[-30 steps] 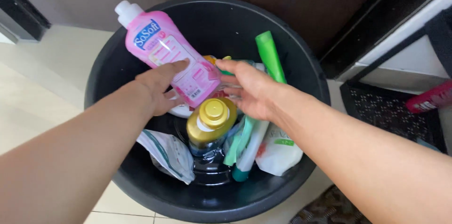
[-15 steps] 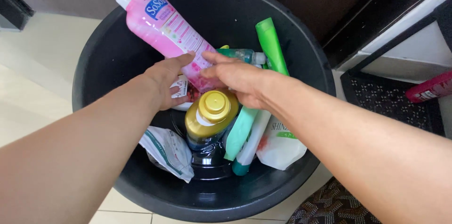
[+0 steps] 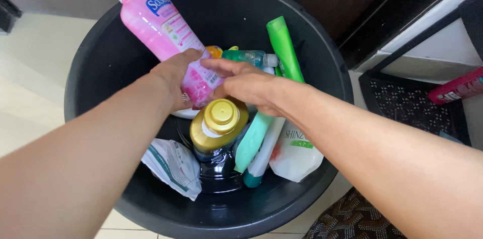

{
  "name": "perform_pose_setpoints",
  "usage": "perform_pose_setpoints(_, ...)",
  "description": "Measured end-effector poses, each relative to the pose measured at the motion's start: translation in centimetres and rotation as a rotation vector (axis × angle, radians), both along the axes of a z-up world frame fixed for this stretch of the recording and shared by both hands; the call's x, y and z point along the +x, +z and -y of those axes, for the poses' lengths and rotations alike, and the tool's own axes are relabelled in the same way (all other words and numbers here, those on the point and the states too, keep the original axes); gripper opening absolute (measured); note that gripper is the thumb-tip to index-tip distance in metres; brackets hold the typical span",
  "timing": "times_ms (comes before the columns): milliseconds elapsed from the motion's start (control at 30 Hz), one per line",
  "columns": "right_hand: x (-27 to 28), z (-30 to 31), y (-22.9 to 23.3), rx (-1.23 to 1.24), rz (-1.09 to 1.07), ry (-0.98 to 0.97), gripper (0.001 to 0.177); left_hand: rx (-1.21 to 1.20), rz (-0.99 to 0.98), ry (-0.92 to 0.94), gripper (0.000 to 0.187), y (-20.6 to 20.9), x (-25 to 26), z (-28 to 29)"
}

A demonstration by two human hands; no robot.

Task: Arrange various toiletry bottles, brushes, and other items from a bucket onto a tiered corner shelf.

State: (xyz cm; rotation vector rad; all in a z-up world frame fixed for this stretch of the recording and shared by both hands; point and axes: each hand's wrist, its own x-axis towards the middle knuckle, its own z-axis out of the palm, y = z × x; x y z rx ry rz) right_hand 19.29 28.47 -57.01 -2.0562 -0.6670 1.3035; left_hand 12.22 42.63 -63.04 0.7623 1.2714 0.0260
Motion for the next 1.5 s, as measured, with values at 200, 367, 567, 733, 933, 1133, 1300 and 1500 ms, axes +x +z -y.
perform_pose_setpoints(200, 2.4, 0.8, -1.0, 0.056, 0.618, -0.146, 0.055, 0.313, 0.029, 0.044, 0.077, 4.9, -0.3, 3.8)
perform_pose_setpoints(367, 3.4, 3.3, 1.7, -0.116, 0.998, -0.174, 0.068, 0.541, 0.070, -0.124, 0.081, 5.1, 0.8, 4.6)
perform_pose_setpoints(567, 5.4, 5.1, -1.9, -0.363, 0.607, -0.113, 0.088, 0.564, 0.061, -0.232, 0.083, 5.1, 2.4, 5.2)
perform_pose_setpoints(733, 9.7, 6.7, -9.5, -0.467, 0.634, -0.001, 0.068, 0.412, 0.135, -0.151, 0.080, 4.7, 2.3, 5.7)
perform_pose_setpoints(933, 8.7, 8.7, -9.8, -0.572, 0.591, 0.082, 0.066, 0.379, 0.125, -0.112, 0.074, 5.4, 1.5, 5.7)
perform_pose_setpoints(1133, 5.8, 9.5, -5.1, 0.110, 0.593, -0.189, 0.049, 0.406, 0.122, -0.104, 0.074, 4.7, 1.9, 5.7)
perform_pose_setpoints(1300, 2.1, 5.6, 3.2, 0.127, 0.538, -0.273, 0.037, 0.332, 0.073, -0.086, 0.075, 8.1, 1.3, 6.5)
perform_pose_setpoints(1500, 2.5, 4.2, 3.2, 0.245, 0.157, -0.554, 0.079, 0.493, 0.160, -0.135, 0.082, 7.2, 0.5, 4.5)
